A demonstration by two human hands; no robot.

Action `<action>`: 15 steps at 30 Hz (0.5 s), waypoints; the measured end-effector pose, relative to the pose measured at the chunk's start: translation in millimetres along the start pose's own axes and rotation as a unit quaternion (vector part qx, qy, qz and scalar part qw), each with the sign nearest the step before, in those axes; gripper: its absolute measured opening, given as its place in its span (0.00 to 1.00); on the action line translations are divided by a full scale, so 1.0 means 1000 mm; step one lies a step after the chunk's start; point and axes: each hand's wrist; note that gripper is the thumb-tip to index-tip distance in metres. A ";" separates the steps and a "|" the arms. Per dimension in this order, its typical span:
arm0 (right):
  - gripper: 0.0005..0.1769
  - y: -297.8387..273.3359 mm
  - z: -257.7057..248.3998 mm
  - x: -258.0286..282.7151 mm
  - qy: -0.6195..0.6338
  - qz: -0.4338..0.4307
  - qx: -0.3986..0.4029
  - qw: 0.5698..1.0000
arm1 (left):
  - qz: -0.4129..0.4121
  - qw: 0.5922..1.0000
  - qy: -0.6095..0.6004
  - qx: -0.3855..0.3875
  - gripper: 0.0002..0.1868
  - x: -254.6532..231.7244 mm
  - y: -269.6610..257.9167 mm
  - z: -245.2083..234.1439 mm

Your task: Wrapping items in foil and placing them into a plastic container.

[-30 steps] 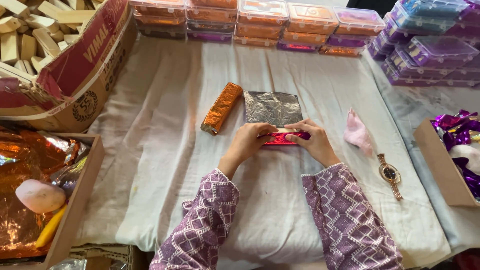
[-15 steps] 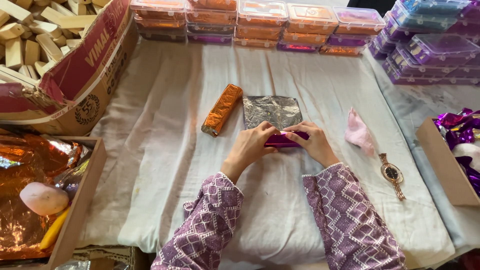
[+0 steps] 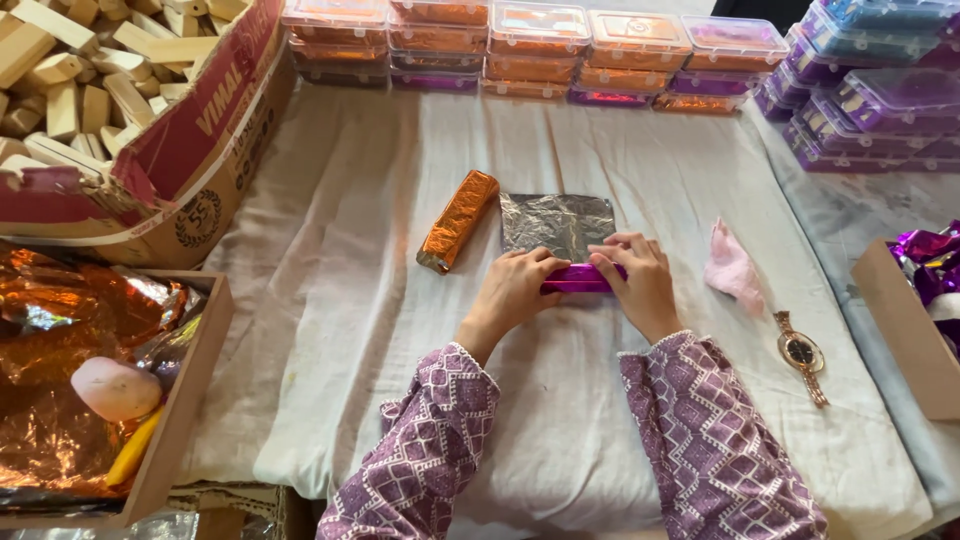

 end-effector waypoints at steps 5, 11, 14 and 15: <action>0.15 0.005 -0.012 0.024 0.016 -0.034 0.003 0.999 | -0.008 1.000 -0.002 -0.022 0.23 0.003 0.001 0.003; 0.26 0.010 -0.012 0.029 0.056 -0.060 0.072 0.994 | -0.047 0.999 -0.020 -0.015 0.24 0.014 0.001 0.010; 0.27 0.009 -0.006 0.022 0.057 -0.064 0.071 0.994 | -0.031 0.998 0.015 -0.056 0.27 0.019 0.000 0.019; 0.26 0.009 -0.002 0.019 0.051 -0.059 0.067 0.995 | -0.004 0.995 0.042 -0.092 0.27 0.021 -0.001 0.021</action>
Point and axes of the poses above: each hand's wrist, its own y-axis towards the middle knuckle, its own z-axis out of the palm, x = y × z, and after that the axes turned 4 degrees about x, right-handed
